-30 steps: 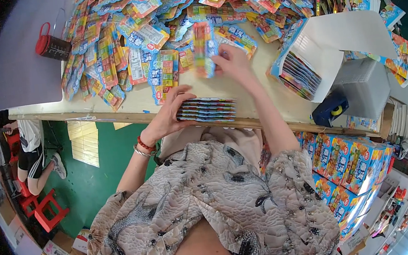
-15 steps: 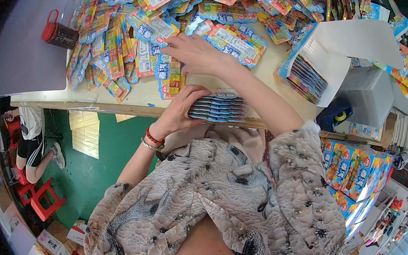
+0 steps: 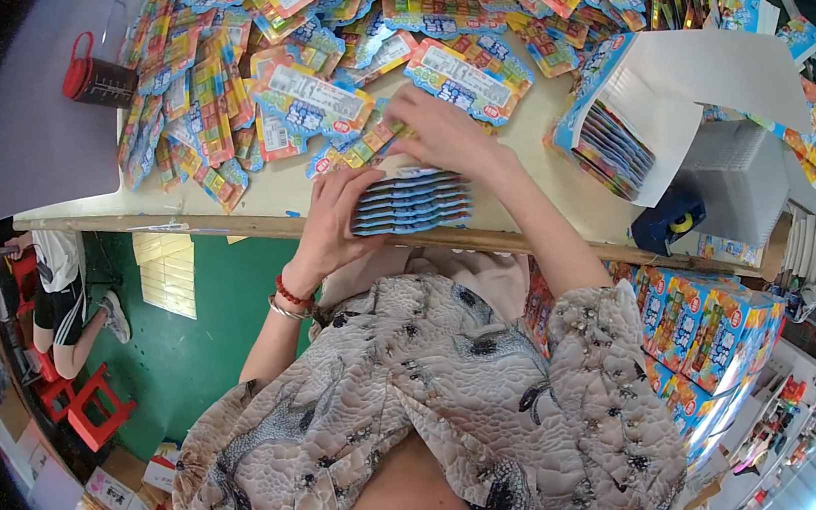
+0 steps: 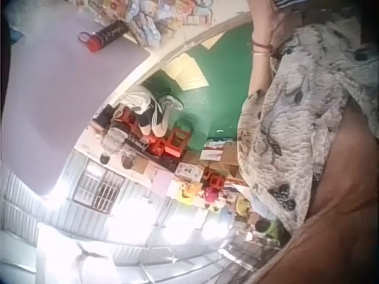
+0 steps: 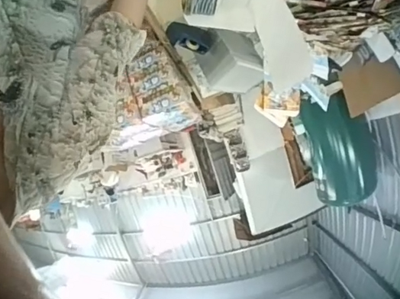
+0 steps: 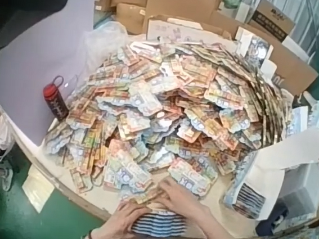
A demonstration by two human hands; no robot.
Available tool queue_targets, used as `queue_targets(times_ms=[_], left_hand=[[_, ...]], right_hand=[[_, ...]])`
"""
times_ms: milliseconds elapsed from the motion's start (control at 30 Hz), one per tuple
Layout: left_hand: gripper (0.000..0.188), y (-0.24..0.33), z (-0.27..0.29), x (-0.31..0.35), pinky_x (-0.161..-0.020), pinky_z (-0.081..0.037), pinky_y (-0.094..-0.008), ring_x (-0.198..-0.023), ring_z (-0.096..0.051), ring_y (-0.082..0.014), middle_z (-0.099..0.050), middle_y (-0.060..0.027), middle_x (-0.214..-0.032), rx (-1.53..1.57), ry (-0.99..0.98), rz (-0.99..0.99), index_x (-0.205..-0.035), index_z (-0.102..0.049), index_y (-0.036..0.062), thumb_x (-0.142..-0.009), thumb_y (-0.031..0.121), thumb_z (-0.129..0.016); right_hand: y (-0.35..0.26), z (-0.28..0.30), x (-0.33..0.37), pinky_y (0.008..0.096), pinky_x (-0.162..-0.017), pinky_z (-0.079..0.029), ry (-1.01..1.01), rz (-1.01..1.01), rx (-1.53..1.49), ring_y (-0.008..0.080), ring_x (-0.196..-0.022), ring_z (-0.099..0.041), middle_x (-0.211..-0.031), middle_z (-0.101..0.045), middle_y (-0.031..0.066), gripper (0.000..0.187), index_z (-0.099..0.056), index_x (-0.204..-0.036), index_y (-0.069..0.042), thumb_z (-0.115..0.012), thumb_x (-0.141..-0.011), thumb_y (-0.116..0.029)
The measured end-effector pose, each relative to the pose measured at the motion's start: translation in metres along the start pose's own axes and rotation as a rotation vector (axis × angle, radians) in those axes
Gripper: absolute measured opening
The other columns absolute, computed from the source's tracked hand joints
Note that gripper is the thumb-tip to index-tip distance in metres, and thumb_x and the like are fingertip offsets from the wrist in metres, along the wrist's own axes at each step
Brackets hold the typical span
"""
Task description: Packing individual snack packets into cardboard display boxes.
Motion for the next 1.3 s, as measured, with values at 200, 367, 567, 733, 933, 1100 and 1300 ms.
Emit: queue_targets(times_ms=[200,367,567,733,933,1100,1300], left_hand=[[0.071,-0.001,0.000,-0.003,-0.093,-0.040,-0.0414,-0.108,-0.051,-0.0318,-0.055,-0.0127,-0.116,0.127,-0.018,0.069,-0.124,-0.050,0.0064,-0.061,0.016,-0.083],[0.070,-0.003,0.005,0.010,-0.094,-0.041,-0.0415,-0.109,-0.050,-0.0324,-0.054,-0.0137,-0.117,0.070,0.034,0.096,-0.123,-0.050,0.0061,-0.062,0.018,-0.083],[0.075,-0.010,0.007,0.014,-0.100,-0.036,-0.0443,-0.117,-0.046,-0.0317,-0.051,-0.0131,-0.123,-0.064,0.067,0.122,-0.125,-0.048,0.0085,-0.061,0.022,-0.085],[0.099,0.000,0.021,0.006,-0.106,-0.033,-0.0462,-0.123,-0.041,-0.0343,-0.040,-0.0182,-0.135,-0.190,0.274,0.007,-0.141,-0.033,0.0098,-0.059,0.019,-0.087],[0.104,-0.027,0.003,0.005,-0.103,-0.037,-0.0416,-0.122,-0.043,-0.0355,-0.044,-0.0178,-0.131,0.356,-0.048,0.116,-0.144,-0.029,0.0090,-0.058,0.017,-0.087],[0.103,-0.024,0.007,-0.009,-0.098,-0.042,-0.0398,-0.116,-0.047,-0.0342,-0.049,-0.0173,-0.123,0.293,-0.064,0.121,-0.143,-0.029,0.0085,-0.059,0.018,-0.088],[0.103,-0.033,0.002,-0.011,-0.093,-0.045,-0.0396,-0.110,-0.050,-0.0337,-0.052,-0.0172,-0.119,0.324,-0.113,0.115,-0.143,-0.029,0.0085,-0.059,0.018,-0.087]], right_hand=[[0.004,-0.003,-0.020,0.0429,-0.080,-0.048,0.017,-0.120,0.167,0.0359,-0.099,-0.057,-0.110,-0.051,0.0147,0.057,-0.048,-0.114,-0.006,-0.078,-0.067,-0.020],[0.003,0.012,-0.012,0.0380,-0.073,-0.050,0.081,-0.053,0.162,0.0300,-0.089,-0.061,-0.098,-0.056,0.0133,0.042,-0.050,-0.101,-0.003,-0.076,-0.069,-0.015],[0.002,0.026,0.041,0.0287,-0.067,-0.048,0.158,-0.097,-0.252,0.0156,-0.073,-0.062,-0.072,-0.060,0.0082,0.015,-0.054,-0.082,0.001,-0.068,-0.076,-0.004],[0.004,0.021,0.051,0.0276,-0.066,-0.047,-0.086,-0.064,-0.377,0.0148,-0.069,-0.059,-0.077,-0.064,0.0076,0.017,-0.067,-0.094,-0.003,-0.068,-0.081,-0.014],[-0.019,0.035,-0.005,0.0364,-0.081,-0.046,0.352,0.077,0.067,0.0249,-0.098,-0.057,-0.101,-0.062,0.0089,0.045,-0.062,-0.110,-0.006,-0.074,-0.075,-0.031],[-0.001,0.005,-0.054,0.0407,-0.087,-0.044,0.192,0.002,0.500,0.0285,-0.110,-0.052,-0.102,-0.059,0.0101,0.047,-0.058,-0.111,-0.006,-0.073,-0.074,-0.030],[-0.003,0.033,-0.032,0.0382,-0.080,-0.047,0.295,0.062,0.040,0.0272,-0.092,-0.058,-0.092,-0.059,0.0132,0.027,-0.060,-0.101,-0.004,-0.066,-0.082,-0.021]])
Point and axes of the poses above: each hand's wrist, its own x-axis away from the middle knuckle, its own z-axis out of the back of the hand, y = z × x, the point moved 6 cm from there along -x, towards the middle knuckle
